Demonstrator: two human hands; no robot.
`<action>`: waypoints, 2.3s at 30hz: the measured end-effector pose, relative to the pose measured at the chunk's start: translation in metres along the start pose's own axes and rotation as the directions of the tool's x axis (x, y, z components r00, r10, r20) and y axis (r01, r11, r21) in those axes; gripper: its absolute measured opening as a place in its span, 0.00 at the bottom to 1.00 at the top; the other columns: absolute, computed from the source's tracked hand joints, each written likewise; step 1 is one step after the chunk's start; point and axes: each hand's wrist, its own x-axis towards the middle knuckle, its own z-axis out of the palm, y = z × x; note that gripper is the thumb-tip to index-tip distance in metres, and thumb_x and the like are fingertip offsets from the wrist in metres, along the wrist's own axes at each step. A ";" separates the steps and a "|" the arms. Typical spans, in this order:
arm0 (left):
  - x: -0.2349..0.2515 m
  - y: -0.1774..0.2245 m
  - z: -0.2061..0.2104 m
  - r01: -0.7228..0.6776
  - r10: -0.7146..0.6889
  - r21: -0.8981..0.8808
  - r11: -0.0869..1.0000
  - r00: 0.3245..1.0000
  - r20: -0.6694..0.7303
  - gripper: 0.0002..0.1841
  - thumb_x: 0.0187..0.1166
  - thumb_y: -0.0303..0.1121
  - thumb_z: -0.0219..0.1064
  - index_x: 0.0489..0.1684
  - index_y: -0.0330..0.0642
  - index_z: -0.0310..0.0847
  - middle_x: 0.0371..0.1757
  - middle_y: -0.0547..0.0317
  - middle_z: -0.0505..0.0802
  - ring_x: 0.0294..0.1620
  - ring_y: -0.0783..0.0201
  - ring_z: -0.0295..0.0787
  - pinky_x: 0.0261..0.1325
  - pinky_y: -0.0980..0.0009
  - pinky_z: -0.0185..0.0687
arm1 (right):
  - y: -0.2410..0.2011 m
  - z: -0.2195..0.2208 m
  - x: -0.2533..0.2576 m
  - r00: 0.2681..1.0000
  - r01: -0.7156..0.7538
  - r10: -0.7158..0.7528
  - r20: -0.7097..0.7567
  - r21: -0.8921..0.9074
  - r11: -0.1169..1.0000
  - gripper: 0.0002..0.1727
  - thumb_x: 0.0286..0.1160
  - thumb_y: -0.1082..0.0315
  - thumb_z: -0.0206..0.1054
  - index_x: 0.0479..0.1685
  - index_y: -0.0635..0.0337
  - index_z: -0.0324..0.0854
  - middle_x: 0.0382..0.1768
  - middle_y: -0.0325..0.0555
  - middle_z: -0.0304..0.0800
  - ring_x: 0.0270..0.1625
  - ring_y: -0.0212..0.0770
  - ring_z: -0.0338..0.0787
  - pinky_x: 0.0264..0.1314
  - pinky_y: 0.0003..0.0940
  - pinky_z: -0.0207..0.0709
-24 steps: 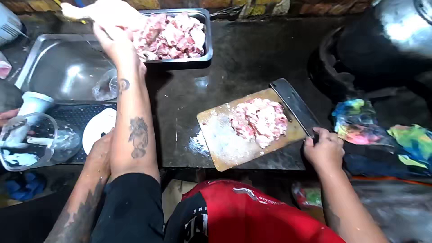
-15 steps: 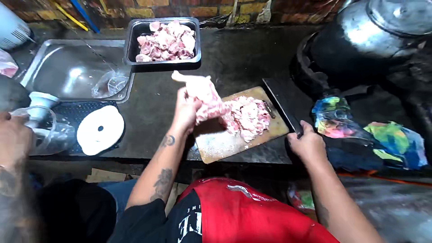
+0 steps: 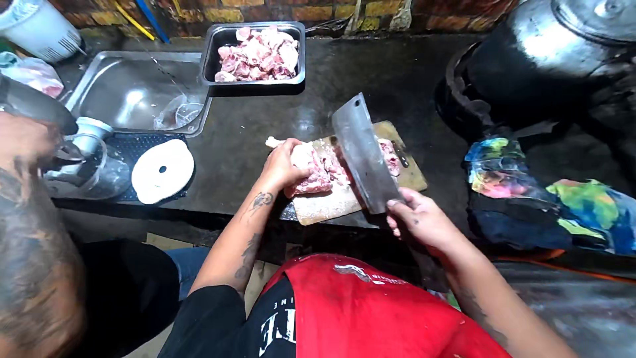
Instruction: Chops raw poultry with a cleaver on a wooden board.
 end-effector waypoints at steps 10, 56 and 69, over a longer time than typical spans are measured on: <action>-0.011 0.003 -0.014 -0.052 0.049 0.125 0.991 0.998 0.032 0.29 0.63 0.31 0.82 0.67 0.39 0.80 0.54 0.37 0.92 0.59 0.37 0.90 0.62 0.33 0.81 | 0.012 0.013 0.018 0.983 -0.167 0.169 0.075 -0.040 0.985 0.13 0.95 0.68 0.51 0.69 0.61 0.71 0.21 0.37 0.76 0.17 0.29 0.79 0.22 0.23 0.78; 0.000 -0.007 0.050 -0.671 0.703 0.207 0.712 0.678 -0.216 0.06 0.68 0.26 0.73 0.37 0.35 0.90 0.48 0.44 0.95 0.59 0.47 0.91 0.69 0.53 0.81 | -0.024 0.008 0.077 0.971 0.006 0.012 0.237 -0.078 0.997 0.14 0.96 0.64 0.51 0.69 0.61 0.71 0.19 0.44 0.78 0.14 0.34 0.81 0.18 0.28 0.81; -0.005 -0.004 0.060 -0.579 0.569 0.101 0.809 0.727 -0.384 0.07 0.69 0.27 0.71 0.38 0.32 0.90 0.45 0.42 0.95 0.55 0.48 0.92 0.66 0.54 0.81 | 0.003 -0.024 0.017 0.926 -0.162 0.195 0.324 -0.127 0.979 0.10 0.96 0.64 0.49 0.60 0.59 0.71 0.15 0.41 0.76 0.12 0.31 0.79 0.15 0.24 0.79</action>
